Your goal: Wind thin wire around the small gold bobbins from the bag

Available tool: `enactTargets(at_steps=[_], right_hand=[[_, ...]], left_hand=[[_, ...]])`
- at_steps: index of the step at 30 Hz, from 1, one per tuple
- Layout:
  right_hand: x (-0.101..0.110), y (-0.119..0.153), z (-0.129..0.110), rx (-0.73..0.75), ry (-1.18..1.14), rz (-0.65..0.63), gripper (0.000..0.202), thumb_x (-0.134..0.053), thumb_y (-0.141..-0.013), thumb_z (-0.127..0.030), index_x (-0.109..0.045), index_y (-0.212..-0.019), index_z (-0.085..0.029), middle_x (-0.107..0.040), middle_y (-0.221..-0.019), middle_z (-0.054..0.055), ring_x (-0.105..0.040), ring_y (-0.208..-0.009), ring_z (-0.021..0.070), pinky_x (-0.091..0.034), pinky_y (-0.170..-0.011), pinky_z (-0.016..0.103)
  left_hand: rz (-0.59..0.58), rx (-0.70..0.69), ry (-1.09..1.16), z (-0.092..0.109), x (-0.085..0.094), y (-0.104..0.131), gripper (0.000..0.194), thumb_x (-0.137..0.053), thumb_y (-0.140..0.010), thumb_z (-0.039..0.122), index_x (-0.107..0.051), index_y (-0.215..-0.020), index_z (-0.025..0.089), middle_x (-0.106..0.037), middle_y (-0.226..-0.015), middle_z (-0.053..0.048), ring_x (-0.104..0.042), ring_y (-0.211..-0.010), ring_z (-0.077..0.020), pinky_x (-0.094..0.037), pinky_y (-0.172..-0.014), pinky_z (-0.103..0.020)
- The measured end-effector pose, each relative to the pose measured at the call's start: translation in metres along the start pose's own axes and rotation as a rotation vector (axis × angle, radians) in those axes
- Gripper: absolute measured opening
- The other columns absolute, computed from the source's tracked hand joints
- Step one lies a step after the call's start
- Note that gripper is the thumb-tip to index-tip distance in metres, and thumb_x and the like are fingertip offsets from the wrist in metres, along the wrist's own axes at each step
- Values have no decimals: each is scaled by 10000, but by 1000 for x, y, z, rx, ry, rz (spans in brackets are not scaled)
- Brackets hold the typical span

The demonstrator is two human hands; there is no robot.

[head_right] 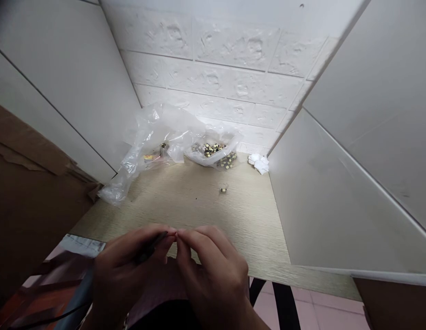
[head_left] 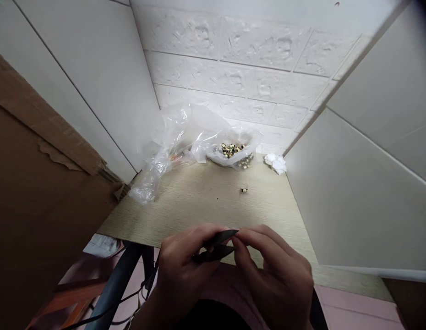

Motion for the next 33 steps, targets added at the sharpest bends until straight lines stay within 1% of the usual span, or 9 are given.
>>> enactTargets(at_steps=[3, 5, 9, 12, 17, 20, 27, 30, 33], right_hand=[[-1, 0, 0, 11, 22, -9, 125, -560, -719, -62, -616, -786, -152, -627, -710, -18, -583, -666, 39, -484, -617, 121], [-3, 0, -1, 29, 47, -15, 121, -552, -728, -63, -612, -785, -151, -627, -712, -15, -582, -673, 44, -483, -622, 132], [-7, 3, -2, 81, 90, -55, 134, -542, -735, -51, -592, -812, -149, -621, -729, -2, -567, -688, 67, -477, -617, 171], [-11, 6, 1, 100, 123, -108, 146, -518, -747, -40, -573, -814, -158, -607, -749, 8, -551, -704, 87, -468, -618, 204], [-17, 9, 2, 158, 165, -175, 123, -497, -762, -47, -567, -776, -146, -588, -739, 32, -535, -720, 116, -467, -626, 239], [-20, 8, 4, 141, 186, -207, 132, -469, -784, -64, -574, -789, -144, -585, -750, 39, -531, -732, 120, -466, -639, 247], [-26, 11, 7, 159, 217, -264, 155, -447, -791, -65, -579, -817, -144, -577, -751, 40, -531, -734, 122, -464, -634, 242], [-29, 13, 6, 177, 232, -275, 149, -448, -782, -53, -569, -793, -139, -573, -750, 47, -523, -722, 131, -464, -622, 255], [-33, 14, 3, 213, 268, -293, 135, -458, -762, -48, -565, -793, -123, -567, -750, 63, -515, -718, 147, -468, -620, 277]], left_hand=[[-17, -24, -28, 0, -3, 2, 312, -595, -667, 45, -599, -906, 246, -663, -755, 61, -597, -620, -66, -475, -571, -143], [-34, -74, -71, 4, -4, 1, 341, -569, -672, 24, -594, -932, 244, -669, -784, 56, -606, -650, -73, -480, -595, -151], [-41, -155, -160, 13, -4, -1, 285, -528, -708, 44, -584, -936, 205, -672, -820, 34, -618, -713, -86, -483, -644, -164], [-51, -194, -238, 16, -6, -1, 233, -501, -740, 69, -577, -926, 188, -669, -826, 25, -619, -730, -87, -472, -645, -172], [-104, -249, -373, 13, -13, 0, 216, -474, -758, 86, -579, -924, 176, -668, -815, 12, -619, -722, -116, -462, -623, -220], [-130, -271, -421, 10, -15, 1, 210, -460, -768, 102, -570, -931, 177, -659, -798, 5, -613, -706, -133, -454, -605, -244], [-139, -222, -409, 3, -19, -1, 137, -498, -775, 145, -550, -887, 203, -636, -733, 28, -592, -642, -122, -430, -566, -237], [-122, -182, -406, -1, -20, -1, 117, -543, -761, 177, -543, -874, 207, -631, -732, 35, -590, -651, -117, -428, -571, -227], [-73, -160, -424, -3, -18, -2, 110, -569, -744, 182, -541, -851, 188, -629, -726, 24, -589, -655, -117, -426, -573, -221]])
Point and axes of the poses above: each hand's wrist, its own y-axis away from the middle knuckle, its own x-axis out of the back of the hand, z = x × y, the point moved 9 cm from there along -y, towards the middle knuckle
